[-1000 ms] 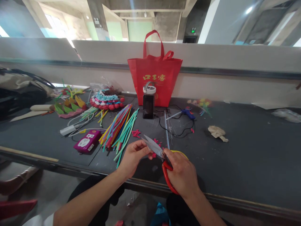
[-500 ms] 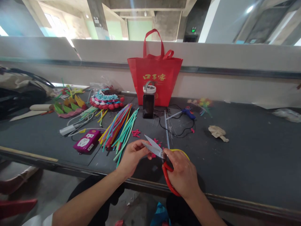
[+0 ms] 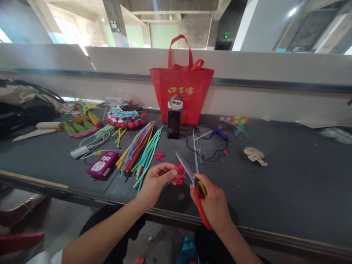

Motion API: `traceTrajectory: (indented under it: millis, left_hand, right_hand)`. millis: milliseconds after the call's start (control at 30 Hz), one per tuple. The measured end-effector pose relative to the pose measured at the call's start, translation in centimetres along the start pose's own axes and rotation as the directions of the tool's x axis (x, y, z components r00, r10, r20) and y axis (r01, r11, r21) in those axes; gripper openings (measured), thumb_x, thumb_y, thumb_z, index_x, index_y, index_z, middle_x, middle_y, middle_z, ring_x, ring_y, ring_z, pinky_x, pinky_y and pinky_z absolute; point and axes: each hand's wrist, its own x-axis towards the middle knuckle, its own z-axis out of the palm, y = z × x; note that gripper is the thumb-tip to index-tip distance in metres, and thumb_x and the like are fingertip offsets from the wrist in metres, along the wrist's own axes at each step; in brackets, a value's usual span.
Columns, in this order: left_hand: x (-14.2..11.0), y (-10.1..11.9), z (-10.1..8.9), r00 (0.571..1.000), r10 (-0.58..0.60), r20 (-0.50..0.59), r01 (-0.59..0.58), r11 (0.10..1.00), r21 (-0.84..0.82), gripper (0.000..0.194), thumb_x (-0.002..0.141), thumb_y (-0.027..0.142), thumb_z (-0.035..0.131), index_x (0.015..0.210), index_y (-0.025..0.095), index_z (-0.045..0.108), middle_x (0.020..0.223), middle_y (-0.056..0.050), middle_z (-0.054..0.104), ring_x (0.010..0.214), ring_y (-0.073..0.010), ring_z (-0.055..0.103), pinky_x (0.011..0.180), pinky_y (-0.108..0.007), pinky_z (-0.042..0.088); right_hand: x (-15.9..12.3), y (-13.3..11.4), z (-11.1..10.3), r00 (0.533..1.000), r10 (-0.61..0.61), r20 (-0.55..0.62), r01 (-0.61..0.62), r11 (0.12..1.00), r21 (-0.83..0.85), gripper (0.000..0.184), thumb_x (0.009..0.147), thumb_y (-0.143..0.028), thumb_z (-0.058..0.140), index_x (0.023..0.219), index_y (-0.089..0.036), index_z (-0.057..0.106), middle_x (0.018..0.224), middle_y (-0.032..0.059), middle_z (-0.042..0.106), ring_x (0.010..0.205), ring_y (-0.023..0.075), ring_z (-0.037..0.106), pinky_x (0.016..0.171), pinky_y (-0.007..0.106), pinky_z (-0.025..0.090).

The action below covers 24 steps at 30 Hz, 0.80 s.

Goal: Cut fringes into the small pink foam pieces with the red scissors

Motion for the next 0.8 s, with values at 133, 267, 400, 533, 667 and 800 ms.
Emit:
traceTrajectory:
  millis: [133, 267, 400, 533, 667, 800]
  left_hand:
    - [0.0, -0.3, 0.1, 0.999, 0.001, 0.036, -0.001, 1.0, -0.003, 0.021, 0.07, 0.03, 0.078, 0.08, 0.013, 0.069, 0.07, -0.002, 0.066, 0.062, -0.0114, 0.059, 0.065, -0.025, 0.047]
    - [-0.1, -0.8, 0.2, 0.996, 0.025, 0.084, -0.027, 0.999, 0.024, 0.018, 0.073, 0.029, 0.077, 0.08, 0.015, 0.069, 0.078, -0.002, 0.065, 0.072, -0.0119, 0.058, 0.071, -0.025, 0.045]
    - [-0.3, -1.0, 0.3, 0.98, 0.102, 0.172, -0.118, 0.99, 0.083, 0.012, 0.077, 0.027, 0.074, 0.082, 0.016, 0.071, 0.085, -0.004, 0.064, 0.084, -0.0148, 0.057, 0.08, -0.029, 0.044]
    - [-0.3, -1.1, 0.3, 0.94, 0.237, 0.245, -0.282, 0.945, 0.166, 0.008, 0.078, 0.024, 0.073, 0.081, 0.017, 0.072, 0.09, -0.006, 0.06, 0.095, -0.0182, 0.055, 0.091, -0.034, 0.04]
    - [-0.3, -1.3, 0.2, 0.929, 0.262, 0.261, -0.315, 0.93, 0.188, 0.007, 0.08, 0.024, 0.071, 0.081, 0.018, 0.072, 0.09, -0.006, 0.06, 0.096, -0.0191, 0.055, 0.094, -0.036, 0.04]
    - [-0.3, -1.3, 0.2, 0.93, 0.259, 0.262, -0.312, 0.932, 0.187, 0.009, 0.08, 0.026, 0.071, 0.082, 0.018, 0.073, 0.09, -0.007, 0.06, 0.097, -0.0199, 0.054, 0.093, -0.036, 0.04]
  right_hand:
    - [0.4, -1.3, -0.4, 0.981, 0.183, 0.07, -0.196, 0.911, 0.362, 0.031, 0.081, -0.04, 0.063, 0.107, -0.022, 0.061, 0.073, -0.0016, 0.064, 0.061, 0.0128, 0.059, 0.06, 0.024, 0.048]
    - [0.5, -2.7, -0.8, 0.935, 0.28, 0.215, -0.35, 0.652, 0.673, 0.046, 0.077, -0.043, 0.07, 0.117, -0.024, 0.054, 0.077, -0.0025, 0.063, 0.055, 0.01, 0.053, 0.048, 0.021, 0.044]
    - [0.5, -2.9, -0.3, 0.925, 0.289, 0.247, -0.364, 0.487, 0.794, 0.051, 0.073, -0.036, 0.075, 0.118, -0.026, 0.053, 0.081, -0.0031, 0.063, 0.055, 0.0091, 0.055, 0.049, 0.022, 0.047]
    - [0.6, -2.7, 0.1, 0.914, 0.302, 0.272, -0.379, 0.391, 0.839, 0.053, 0.071, -0.032, 0.077, 0.118, -0.025, 0.053, 0.078, -0.0037, 0.063, 0.053, 0.0082, 0.055, 0.049, 0.021, 0.047]
    - [0.6, -2.8, 0.1, 0.906, 0.305, 0.293, -0.394, 0.361, 0.845, 0.053, 0.07, -0.031, 0.078, 0.116, -0.024, 0.054, 0.076, -0.0039, 0.063, 0.052, 0.0074, 0.054, 0.048, 0.02, 0.046]
    - [0.5, -3.0, 0.0, 0.907, 0.295, 0.3, -0.395, 0.351, 0.849, 0.055, 0.069, -0.032, 0.078, 0.117, -0.024, 0.053, 0.075, -0.0041, 0.062, 0.052, 0.0075, 0.054, 0.048, 0.019, 0.046]
